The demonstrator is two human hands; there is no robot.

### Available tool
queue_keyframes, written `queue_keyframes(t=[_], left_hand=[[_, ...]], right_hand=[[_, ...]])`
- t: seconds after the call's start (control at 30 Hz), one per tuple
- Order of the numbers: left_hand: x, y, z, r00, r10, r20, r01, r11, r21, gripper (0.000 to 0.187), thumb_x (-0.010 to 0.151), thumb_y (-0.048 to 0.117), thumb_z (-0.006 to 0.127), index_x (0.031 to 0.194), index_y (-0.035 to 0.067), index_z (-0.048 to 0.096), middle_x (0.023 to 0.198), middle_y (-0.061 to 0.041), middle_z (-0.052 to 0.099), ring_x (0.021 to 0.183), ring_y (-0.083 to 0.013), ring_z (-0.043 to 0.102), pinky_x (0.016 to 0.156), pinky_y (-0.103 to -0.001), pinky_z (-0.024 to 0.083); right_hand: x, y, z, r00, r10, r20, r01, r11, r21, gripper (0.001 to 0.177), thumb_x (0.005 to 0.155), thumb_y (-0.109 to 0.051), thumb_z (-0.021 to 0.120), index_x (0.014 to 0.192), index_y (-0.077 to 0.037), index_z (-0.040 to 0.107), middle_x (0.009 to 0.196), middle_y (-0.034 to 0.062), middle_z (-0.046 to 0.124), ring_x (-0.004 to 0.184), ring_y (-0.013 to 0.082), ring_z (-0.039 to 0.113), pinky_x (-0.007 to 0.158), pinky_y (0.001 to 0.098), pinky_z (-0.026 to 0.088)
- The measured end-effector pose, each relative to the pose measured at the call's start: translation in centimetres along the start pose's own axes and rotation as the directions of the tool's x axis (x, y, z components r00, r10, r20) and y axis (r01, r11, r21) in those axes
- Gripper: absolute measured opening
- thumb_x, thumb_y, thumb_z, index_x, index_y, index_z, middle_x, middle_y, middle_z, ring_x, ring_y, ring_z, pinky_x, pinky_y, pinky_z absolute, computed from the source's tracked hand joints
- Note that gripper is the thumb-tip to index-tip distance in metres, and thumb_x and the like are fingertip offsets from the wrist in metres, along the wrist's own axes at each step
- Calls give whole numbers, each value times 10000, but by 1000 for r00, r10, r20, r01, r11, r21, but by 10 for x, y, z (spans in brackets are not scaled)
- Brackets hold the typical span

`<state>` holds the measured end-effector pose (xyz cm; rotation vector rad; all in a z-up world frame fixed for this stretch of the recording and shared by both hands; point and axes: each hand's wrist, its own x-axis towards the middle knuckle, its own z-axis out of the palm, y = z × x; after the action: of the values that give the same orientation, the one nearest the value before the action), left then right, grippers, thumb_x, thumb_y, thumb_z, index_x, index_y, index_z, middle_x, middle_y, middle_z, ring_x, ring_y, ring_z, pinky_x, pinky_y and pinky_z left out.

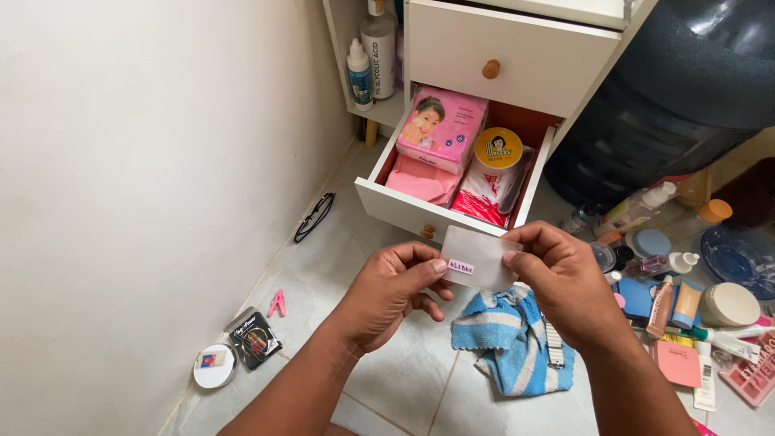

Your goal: The person sits on the floor and organizes various personal items into a white drawer. They place a writing pad, a pouch, a smartwatch, a pink pouch, a box of tissues, a nail file, and other small items into the drawer one by one.

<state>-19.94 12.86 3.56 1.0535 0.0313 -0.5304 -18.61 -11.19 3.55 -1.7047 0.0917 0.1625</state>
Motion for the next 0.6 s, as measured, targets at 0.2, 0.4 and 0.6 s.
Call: queue_keyframes(t=[0.2, 0.4, 0.6], left_hand=[[2, -3, -3, 1000, 23, -21, -22, 999, 29, 222, 975, 174, 673, 1079, -22, 675, 929, -108, 716, 816, -158, 700, 627, -300, 608], [3, -3, -6, 998, 49, -28, -49, 999, 13, 205, 983, 161, 662, 1075, -21, 677, 941, -105, 719, 813, -149, 694, 628, -297, 607], [3, -4, -6, 996, 74, -39, -74, 997, 19, 208, 983, 154, 664, 1076, -32, 679, 945, -108, 718, 811, -148, 695, 627, -289, 607]], right_hand=[[1, -3, 2, 1000, 8, -14, -6, 987, 161, 188, 959, -70, 633, 1097, 14, 728, 887, 88, 718, 772, 124, 632, 721, 293, 547], [-3, -2, 5, 975, 110, 191, -162, 945, 285, 343, 886, -119, 657, 1224, -70, 627, 971, 119, 757, 787, 187, 729, 726, 346, 602], [0, 7, 5, 988, 29, 152, -55, 984, 171, 262, 884, -148, 715, 1083, 22, 734, 884, 111, 766, 770, 157, 699, 723, 324, 598]])
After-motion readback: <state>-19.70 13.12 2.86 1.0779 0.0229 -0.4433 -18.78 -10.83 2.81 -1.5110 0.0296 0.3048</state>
